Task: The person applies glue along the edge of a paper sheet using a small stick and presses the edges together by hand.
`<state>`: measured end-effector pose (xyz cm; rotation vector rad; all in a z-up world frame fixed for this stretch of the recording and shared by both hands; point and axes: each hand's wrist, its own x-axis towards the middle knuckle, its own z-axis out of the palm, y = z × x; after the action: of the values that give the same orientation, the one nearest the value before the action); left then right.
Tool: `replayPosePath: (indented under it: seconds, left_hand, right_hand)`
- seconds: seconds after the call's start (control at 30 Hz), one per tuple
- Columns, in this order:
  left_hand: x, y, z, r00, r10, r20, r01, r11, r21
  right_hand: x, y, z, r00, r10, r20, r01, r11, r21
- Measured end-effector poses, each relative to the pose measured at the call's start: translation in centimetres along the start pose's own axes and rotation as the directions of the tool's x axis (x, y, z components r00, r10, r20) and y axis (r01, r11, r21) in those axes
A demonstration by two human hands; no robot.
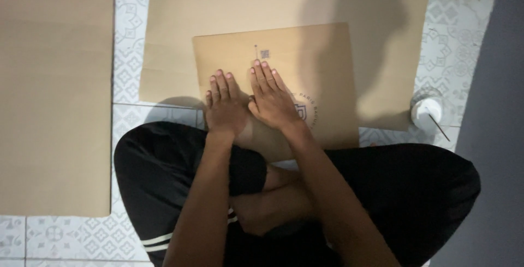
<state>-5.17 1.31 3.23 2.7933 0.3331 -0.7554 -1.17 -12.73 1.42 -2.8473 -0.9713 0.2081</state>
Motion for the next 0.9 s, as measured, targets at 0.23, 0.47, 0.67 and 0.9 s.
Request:
replayPosePath:
  seconds: [0.23,0.47,0.67,0.9]
  left_hand:
    - [-1.1,0.6,-0.7,0.999,-0.006,0.049,0.003,0.997,0.080]
    - [-0.3,1.5,0.1,0.996,0.033,-0.088,-0.022,0.991,0.128]
    - [0.2,1.1,-0.6,0.998,0.061,0.007,-0.061,0.973,0.224]
    - [-1.1,1.8,-1.8,0.997,0.079,-0.026,-0.069,0.955,0.289]
  right_hand:
    - [-1.7,1.2,0.6,0.992,0.112,-0.065,-0.109,0.993,0.044]
    - [-0.5,0.5,-0.7,0.994,0.103,0.033,-0.102,0.995,-0.017]
    - [-1.1,-0.2,1.8,0.983,-0.037,-0.179,0.017,0.994,-0.109]
    - [-2.1,2.2,1.9,0.983,0.140,-0.121,-0.128,0.986,0.104]
